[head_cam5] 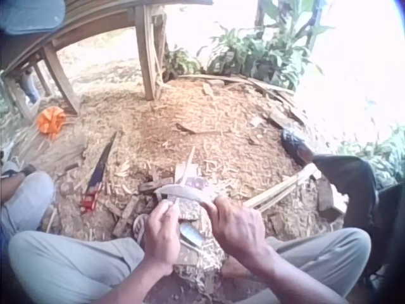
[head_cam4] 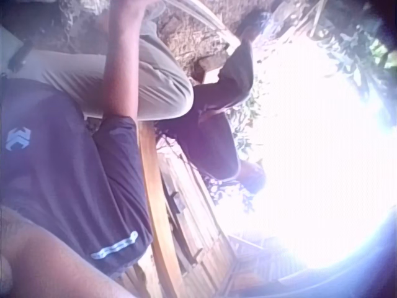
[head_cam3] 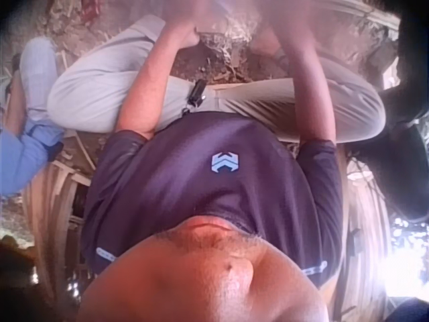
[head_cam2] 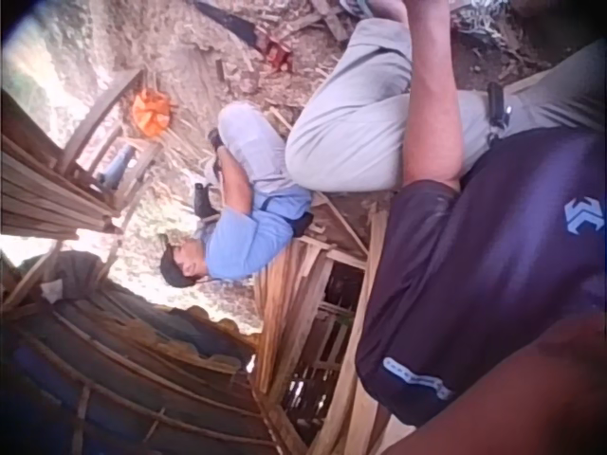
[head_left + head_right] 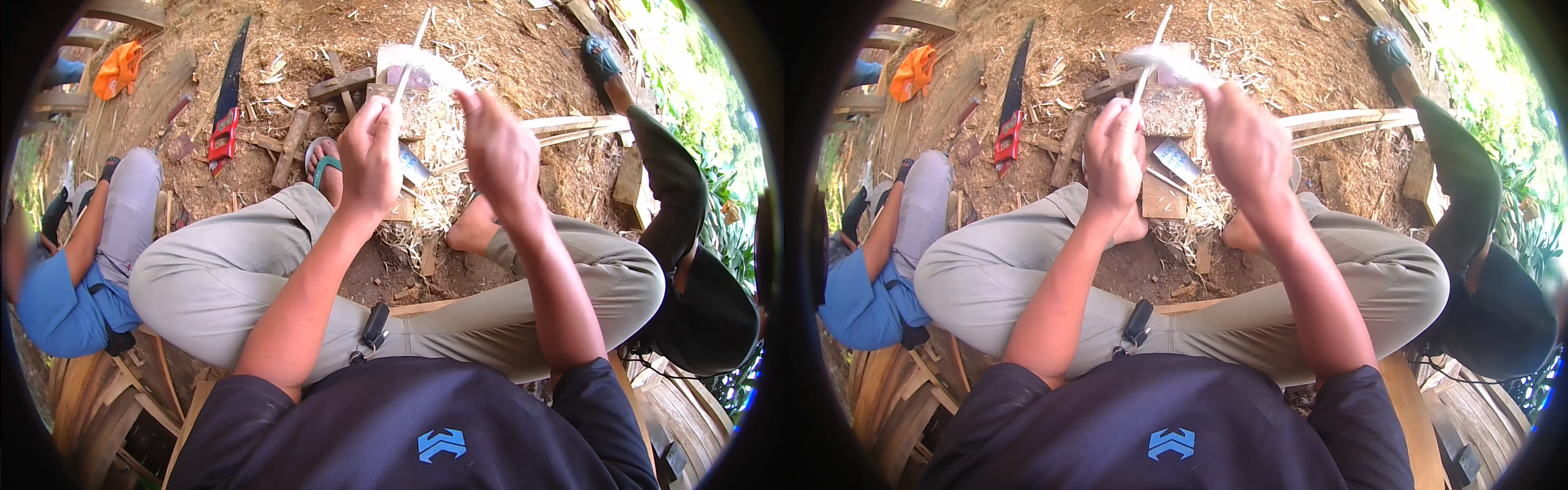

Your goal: The person sits on the ground and uses a knife to shave thin strips from a small piece of wood. They repeatedly scrape the blade along the wood to create fine shavings, occasionally pausing to inspect the piece.

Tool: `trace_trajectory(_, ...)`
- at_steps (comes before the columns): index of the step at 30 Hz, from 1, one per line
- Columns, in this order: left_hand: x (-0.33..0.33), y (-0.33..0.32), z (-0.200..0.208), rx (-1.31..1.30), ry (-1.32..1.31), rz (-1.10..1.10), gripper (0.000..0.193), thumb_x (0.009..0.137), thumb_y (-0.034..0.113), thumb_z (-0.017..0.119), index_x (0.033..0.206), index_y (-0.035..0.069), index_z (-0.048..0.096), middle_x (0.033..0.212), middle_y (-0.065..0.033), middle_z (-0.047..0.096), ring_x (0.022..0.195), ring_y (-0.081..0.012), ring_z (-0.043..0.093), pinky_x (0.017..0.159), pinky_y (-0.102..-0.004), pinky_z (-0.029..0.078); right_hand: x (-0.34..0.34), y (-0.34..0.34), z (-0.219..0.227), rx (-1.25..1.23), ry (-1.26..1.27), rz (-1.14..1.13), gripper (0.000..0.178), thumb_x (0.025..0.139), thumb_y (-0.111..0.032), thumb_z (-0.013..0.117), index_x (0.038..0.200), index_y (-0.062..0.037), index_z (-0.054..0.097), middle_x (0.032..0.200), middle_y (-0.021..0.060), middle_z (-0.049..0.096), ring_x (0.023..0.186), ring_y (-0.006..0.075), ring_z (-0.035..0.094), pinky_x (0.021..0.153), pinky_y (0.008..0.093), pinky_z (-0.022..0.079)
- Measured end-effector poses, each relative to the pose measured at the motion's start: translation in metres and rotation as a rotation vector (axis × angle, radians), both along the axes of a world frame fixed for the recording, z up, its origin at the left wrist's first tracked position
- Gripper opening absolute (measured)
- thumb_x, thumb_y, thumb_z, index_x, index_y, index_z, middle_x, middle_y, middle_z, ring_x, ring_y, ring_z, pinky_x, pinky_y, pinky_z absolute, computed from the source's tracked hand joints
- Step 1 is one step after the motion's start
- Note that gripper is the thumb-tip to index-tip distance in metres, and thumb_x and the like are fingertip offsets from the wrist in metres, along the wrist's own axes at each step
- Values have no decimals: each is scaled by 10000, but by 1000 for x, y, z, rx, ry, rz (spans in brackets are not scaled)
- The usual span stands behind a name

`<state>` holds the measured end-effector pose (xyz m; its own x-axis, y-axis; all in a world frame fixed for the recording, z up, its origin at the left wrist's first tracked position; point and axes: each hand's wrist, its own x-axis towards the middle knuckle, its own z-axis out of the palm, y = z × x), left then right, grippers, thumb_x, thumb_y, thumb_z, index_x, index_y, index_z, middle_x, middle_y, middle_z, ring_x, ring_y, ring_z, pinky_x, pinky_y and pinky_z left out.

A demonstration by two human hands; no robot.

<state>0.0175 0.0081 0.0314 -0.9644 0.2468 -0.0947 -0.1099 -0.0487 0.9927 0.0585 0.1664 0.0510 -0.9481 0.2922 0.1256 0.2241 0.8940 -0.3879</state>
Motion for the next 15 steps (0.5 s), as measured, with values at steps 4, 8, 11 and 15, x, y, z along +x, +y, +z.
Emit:
trace_trajectory(4,3,2,-7,56,43,9,223,1027,187,454,832,83,485,614,67,363,436,4,296,383,-195,222,-10,41,5,39,106,-153,511,1058,-452,317,809,-82,567,544,27,498,442,138,436,430,333,363)
trace_trajectory(8,-4,-2,-7,66,28,5,220,1029,196,458,844,81,488,629,63,371,442,3,302,384,-193,229,-10,38,18,-190,53,-197,519,1048,-453,330,881,-45,604,655,143,600,624,318,594,604,456,429)
trace_trajectory(11,-2,1,-7,54,63,29,213,1030,194,460,852,80,488,635,73,365,457,12,300,401,-183,228,-11,30,18,-321,22,-217,487,1042,-422,369,906,-23,612,715,226,612,704,418,603,655,510,429)
trace_trajectory(15,1,0,-6,26,70,10,225,1035,198,451,846,81,483,616,81,359,454,13,289,404,-182,212,-11,24,19,-297,-25,-131,487,1033,-438,399,836,-35,588,667,208,609,656,411,610,615,504,443)
